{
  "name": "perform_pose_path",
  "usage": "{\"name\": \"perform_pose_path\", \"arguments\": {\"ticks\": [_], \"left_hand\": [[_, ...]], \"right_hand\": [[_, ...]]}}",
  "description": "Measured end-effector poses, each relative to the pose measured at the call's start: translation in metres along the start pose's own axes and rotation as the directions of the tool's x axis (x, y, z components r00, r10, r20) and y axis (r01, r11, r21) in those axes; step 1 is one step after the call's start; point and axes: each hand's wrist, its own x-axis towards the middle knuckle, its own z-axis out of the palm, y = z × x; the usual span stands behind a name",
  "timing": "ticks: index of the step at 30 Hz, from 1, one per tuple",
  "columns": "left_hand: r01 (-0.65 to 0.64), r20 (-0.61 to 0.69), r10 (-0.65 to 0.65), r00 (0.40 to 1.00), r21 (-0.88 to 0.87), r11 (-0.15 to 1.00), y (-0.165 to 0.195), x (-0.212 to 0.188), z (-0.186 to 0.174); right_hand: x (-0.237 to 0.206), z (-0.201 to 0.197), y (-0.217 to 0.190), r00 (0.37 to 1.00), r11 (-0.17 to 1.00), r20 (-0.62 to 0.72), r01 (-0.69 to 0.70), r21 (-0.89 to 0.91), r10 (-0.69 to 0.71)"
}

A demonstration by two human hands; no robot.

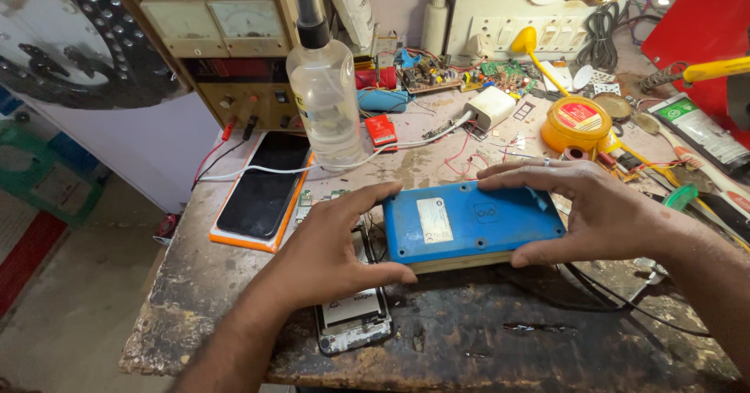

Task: The person assembles a portable power bank by inserting a battery into a beige plastic housing, connecting a black power cable, and securing a blue back cover with a green screwdriver. The person tightens multiple screws around the perimeter of the cover to complete the assembly.

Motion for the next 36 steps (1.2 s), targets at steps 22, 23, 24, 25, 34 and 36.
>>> {"name": "perform_pose_path", "arguments": {"ticks": [22,23,24,25,34,36], "left_hand": [[0.078,0.024,-0.080,0.997,0.065,0.995,0.006,0.007,0.003],[0.084,0.028,-0.085,0.996,0.056,0.995,0.007,0.007,0.003],[0.091,0.034,-0.093,0.995,0.047,0.995,0.007,0.007,0.003],[0.090,0.036,-0.092,0.995,0.047,0.995,0.007,0.007,0.003],[0.108,0.053,-0.112,0.992,0.070,0.992,0.008,0.008,0.000],[0.086,0.051,-0.089,0.995,0.069,0.994,0.007,0.009,0.000]], "right_hand": [[-0.016,-0.030,0.014,0.929,0.946,0.220,-0.319,0.061,0.299],[-0.016,-0.031,0.014,0.922,0.940,0.230,-0.334,0.064,0.312],[-0.017,-0.031,0.014,0.963,0.976,0.199,-0.202,0.076,0.184],[-0.018,-0.031,0.015,0.985,0.994,0.165,-0.066,0.082,0.052],[-0.026,-0.028,0.005,0.990,0.987,0.082,-0.107,-0.117,0.117],[-0.026,-0.030,0.001,0.988,0.990,0.076,-0.129,-0.066,0.133]]}}
